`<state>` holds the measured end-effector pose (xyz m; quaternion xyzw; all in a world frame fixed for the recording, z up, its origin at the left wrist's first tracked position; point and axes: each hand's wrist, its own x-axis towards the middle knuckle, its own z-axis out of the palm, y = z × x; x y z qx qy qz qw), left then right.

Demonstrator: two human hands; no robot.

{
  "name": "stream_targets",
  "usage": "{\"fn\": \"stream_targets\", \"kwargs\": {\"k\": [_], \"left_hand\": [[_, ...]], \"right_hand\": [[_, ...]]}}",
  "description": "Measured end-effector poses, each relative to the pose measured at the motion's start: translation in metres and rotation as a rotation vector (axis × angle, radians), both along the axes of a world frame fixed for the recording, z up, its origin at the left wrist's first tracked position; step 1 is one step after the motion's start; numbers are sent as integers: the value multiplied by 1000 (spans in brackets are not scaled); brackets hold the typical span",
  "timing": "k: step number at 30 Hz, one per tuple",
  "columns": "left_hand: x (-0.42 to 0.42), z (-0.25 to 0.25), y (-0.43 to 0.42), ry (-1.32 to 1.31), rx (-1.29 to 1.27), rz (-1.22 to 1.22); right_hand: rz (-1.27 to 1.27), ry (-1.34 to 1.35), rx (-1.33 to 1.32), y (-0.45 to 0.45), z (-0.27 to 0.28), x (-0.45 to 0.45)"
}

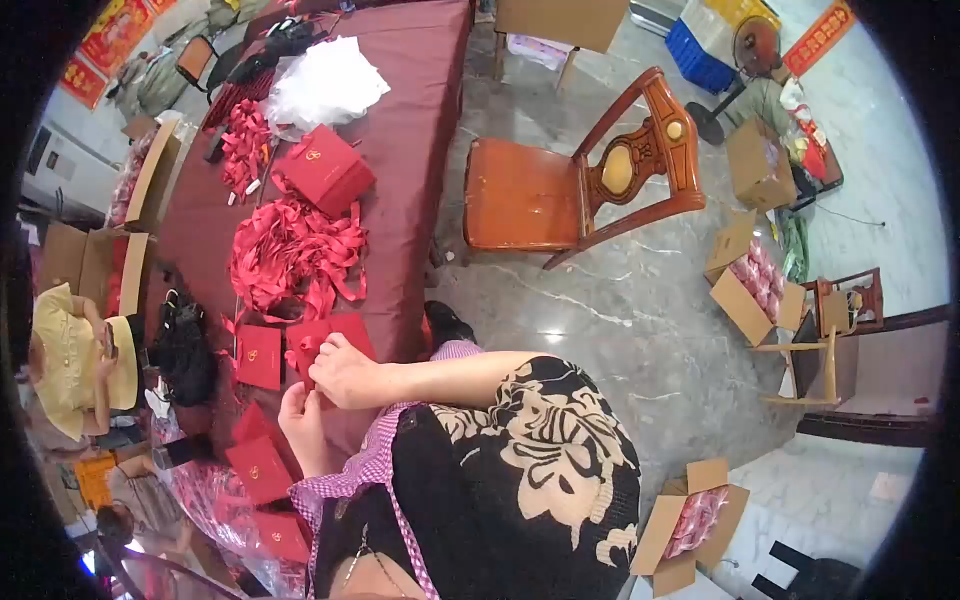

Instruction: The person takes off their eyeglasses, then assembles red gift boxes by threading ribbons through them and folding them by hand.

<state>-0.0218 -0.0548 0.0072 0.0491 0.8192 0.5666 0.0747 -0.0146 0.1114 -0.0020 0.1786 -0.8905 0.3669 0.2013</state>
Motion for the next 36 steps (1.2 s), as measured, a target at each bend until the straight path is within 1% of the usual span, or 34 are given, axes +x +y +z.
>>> {"fn": "stream_targets", "kwargs": {"k": [4,8,11,13,14,15,16,17,18,19,20,21,22,26,27,34,36], "left_hand": [[-2,4,-3,-30,80,7],[0,4,-8,-20,79,42],[2,0,-17,-8,39,78],[5,2,-23,7,-62,104],[7,12,-21,50,-95,114],[7,1,-29,115,-46,122],[11,20,-27,72,-100,145],[11,20,-31,29,-42,172],[13,32,-29,10,42,221],[11,24,-38,46,12,249],[12,34,-42,23,43,272],[13,31,-48,41,32,318],[17,36,-52,-20,142,333],[26,51,-61,-115,540,360],[28,46,-63,-142,635,359],[35,51,-67,-149,642,406],[37,52,-69,-177,587,359]], "right_hand": [[28,-18,93,-3,8,-4],[54,5,111,-11,7,-7],[81,27,149,-15,9,-9],[99,53,169,-19,13,-9],[122,59,184,-19,17,-11],[106,35,246,-23,21,-13],[145,-53,277,-23,35,-14],[98,29,262,-28,29,-17],[128,93,162,-27,36,-21],[157,113,208,-29,39,-25],[145,212,72,-30,38,-28],[201,110,109,-30,48,-28],[212,132,-10,-35,54,-26],[257,111,0,-41,67,-21],[271,125,15,-42,68,-19],[336,208,95,-56,70,-17],[347,209,100,-58,69,-17]]}}
